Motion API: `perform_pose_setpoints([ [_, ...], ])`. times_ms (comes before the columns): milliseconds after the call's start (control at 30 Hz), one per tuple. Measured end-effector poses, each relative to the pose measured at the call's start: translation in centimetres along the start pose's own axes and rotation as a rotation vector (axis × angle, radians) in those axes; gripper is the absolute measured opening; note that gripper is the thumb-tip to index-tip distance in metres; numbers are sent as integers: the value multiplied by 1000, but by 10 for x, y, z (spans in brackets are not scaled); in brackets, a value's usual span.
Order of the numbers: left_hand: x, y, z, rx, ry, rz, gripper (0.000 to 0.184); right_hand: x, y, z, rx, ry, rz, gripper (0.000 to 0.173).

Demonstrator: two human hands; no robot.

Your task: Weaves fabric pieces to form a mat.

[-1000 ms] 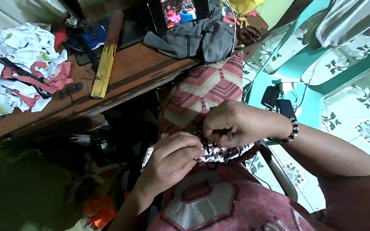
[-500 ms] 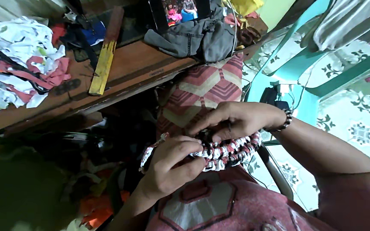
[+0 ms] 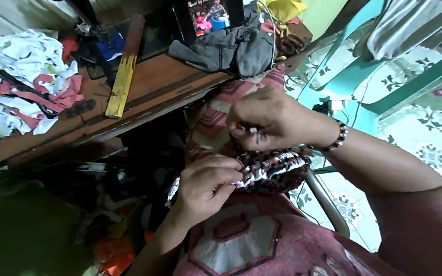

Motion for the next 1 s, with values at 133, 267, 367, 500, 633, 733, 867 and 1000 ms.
perform_pose_setpoints([
  [133,8,6,4,216,-144,-100,17,-5,11,-19,-67,-42,-37,6],
  [267,5,11,17,430,-283,-181,24,-29,12,-44,-187,35,8,5],
  [367,5,12,25,568,-264,-192,26,-37,8,-61,-275,130,-43,5],
  [500,3,15,28,686,-246,-204,21,-43,3,-66,-310,191,-90,6],
  [633,2,22,32,665,-257,-186,18,-49,1,-72,-363,163,-100,6],
  [733,3,21,34,640,-242,-177,17,-46,1,-77,-456,122,-72,9],
  [867,4,21,36,600,-254,-160,16,-47,1,-81,-461,106,-56,9],
  [1000,7,17,38,645,-263,-221,14,-24,2,-80,-599,112,-32,18],
])
Point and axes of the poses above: each hand's wrist, its own y-axis towards the middle knuckle, its own x-axis out of the back of the hand, z = x × y, the point moved 3 cm from there along y, towards the middle knuckle, and after that the axes turned 13 degrees about -x, right-handed, at the moved point
